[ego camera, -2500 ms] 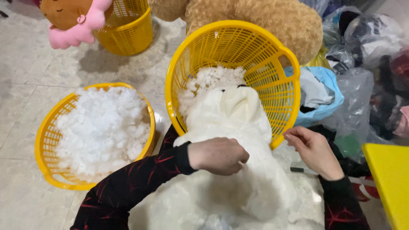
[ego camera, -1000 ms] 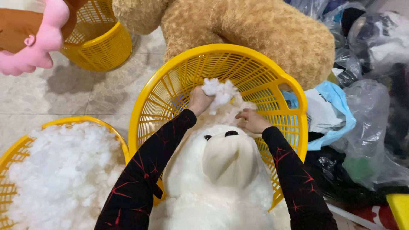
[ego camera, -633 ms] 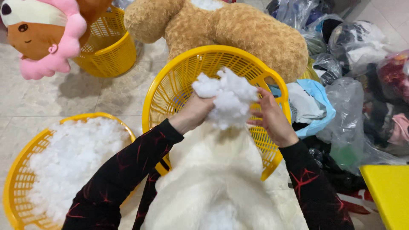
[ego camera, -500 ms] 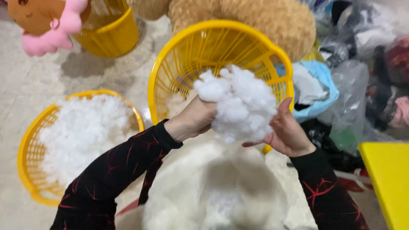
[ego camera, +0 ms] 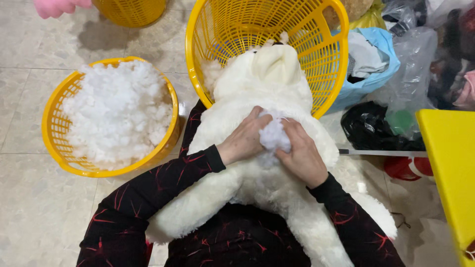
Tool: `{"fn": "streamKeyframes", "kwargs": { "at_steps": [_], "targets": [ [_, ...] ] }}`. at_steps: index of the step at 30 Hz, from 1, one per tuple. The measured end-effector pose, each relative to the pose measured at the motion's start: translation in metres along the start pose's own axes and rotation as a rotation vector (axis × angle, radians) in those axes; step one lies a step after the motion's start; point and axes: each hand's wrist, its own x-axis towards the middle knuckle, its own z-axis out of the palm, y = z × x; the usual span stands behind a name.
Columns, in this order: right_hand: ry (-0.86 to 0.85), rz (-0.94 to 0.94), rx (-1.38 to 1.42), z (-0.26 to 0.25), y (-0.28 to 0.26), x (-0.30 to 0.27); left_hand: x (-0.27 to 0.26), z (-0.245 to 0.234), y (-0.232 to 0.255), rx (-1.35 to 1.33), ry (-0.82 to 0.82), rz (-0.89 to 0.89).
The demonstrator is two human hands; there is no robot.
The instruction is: The person sits on the floor and stuffs a white teddy bear with cotton by hand. They repeatedly take cotton from a yellow basket and press it into the bear's torso and head, patting and shaping the filling as they work.
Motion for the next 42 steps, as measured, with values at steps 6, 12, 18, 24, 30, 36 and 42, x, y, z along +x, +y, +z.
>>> {"fn": "streamKeyframes", "kwargs": {
  "at_steps": [6,12,18,24,30,36,42],
  "targets": [
    [0.09,-0.034,-0.118,0.008,0.015,-0.002,-0.018,-0.045,0.033,-0.1,-0.164,-0.185],
    [0.091,-0.007,-0.185,0.016,0.012,-0.007,-0.033,-0.024,0.045,0.105,-0.082,-0.087],
    [0.114,-0.049,-0.265,0.025,0.022,-0.009,-0.032,0.024,0.022,0.454,-0.08,-0.021],
    [0.073,-0.022,-0.446,0.036,0.05,-0.012,-0.032,0.046,-0.02,0.844,-0.055,0.225],
    [0.111,0.035,-0.565,0.036,0.062,-0.011,-0.035,0.055,-0.054,0.995,-0.17,0.122],
    [0.07,0.127,-0.578,0.03,0.041,-0.015,-0.035,0.046,-0.045,0.956,-0.219,-0.032],
    [-0.012,0.064,-0.179,-0.002,0.006,-0.016,-0.031,-0.019,0.011,0.222,-0.195,-0.114]
  ]
}}
